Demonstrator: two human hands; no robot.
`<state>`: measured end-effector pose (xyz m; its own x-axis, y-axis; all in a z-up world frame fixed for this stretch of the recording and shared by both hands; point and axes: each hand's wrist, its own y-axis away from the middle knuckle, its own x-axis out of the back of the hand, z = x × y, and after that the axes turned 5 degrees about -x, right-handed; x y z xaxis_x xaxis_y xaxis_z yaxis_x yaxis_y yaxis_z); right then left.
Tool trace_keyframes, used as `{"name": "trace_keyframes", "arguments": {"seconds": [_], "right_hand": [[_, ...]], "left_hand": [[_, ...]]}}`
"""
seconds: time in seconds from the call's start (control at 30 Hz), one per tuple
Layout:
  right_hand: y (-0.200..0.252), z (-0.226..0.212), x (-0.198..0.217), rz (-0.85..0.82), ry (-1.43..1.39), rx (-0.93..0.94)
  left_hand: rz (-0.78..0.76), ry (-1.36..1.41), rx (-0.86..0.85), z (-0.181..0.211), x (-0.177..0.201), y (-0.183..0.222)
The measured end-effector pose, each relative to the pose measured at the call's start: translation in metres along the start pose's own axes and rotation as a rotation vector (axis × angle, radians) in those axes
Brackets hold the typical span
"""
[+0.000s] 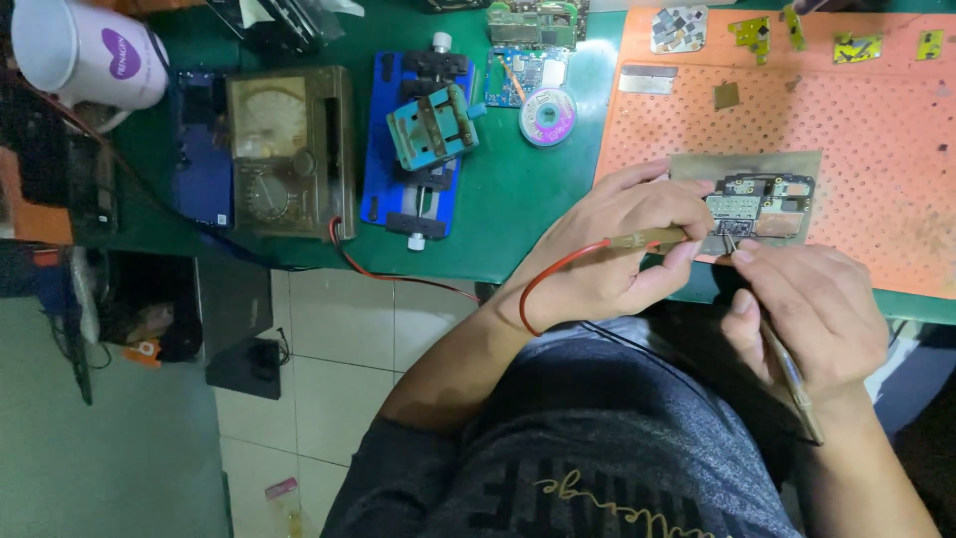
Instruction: Testing and inspecting mobile phone circuit board components using a brush, magnifying glass, and probe.
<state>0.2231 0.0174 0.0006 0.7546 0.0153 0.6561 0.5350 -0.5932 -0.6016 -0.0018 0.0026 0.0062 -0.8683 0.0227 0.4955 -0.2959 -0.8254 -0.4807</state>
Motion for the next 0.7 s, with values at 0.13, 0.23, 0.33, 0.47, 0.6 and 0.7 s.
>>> {"name": "trace_keyframes", "arguments": {"seconds": [0.13,0.23,0.33,0.47,0.6,0.7], "right_hand": [[0.001,0.001,0.0,-0.011,0.011,-0.004],[0.0,0.001,-0.001,0.018,0.0,0.011],[0.001,0.0,0.0,0.003,0.01,-0.01],[-0.001,0.0,0.0,0.005,0.01,0.008],[0.005,0.003,0.0,0.023,0.006,0.007],[0.03,0.01,0.002,0.046,-0.027,-0.082]], "left_hand": [[-0.008,0.01,0.006,0.001,0.001,-0.001],[-0.013,0.006,0.004,0.0,0.0,-0.001],[-0.013,0.006,0.001,0.001,0.0,-0.003],[-0.005,0.003,0.003,0.001,0.0,-0.003],[0.003,0.002,0.002,0.002,-0.001,-0.002],[0.027,-0.005,-0.005,0.004,0.0,-0.005]]}}
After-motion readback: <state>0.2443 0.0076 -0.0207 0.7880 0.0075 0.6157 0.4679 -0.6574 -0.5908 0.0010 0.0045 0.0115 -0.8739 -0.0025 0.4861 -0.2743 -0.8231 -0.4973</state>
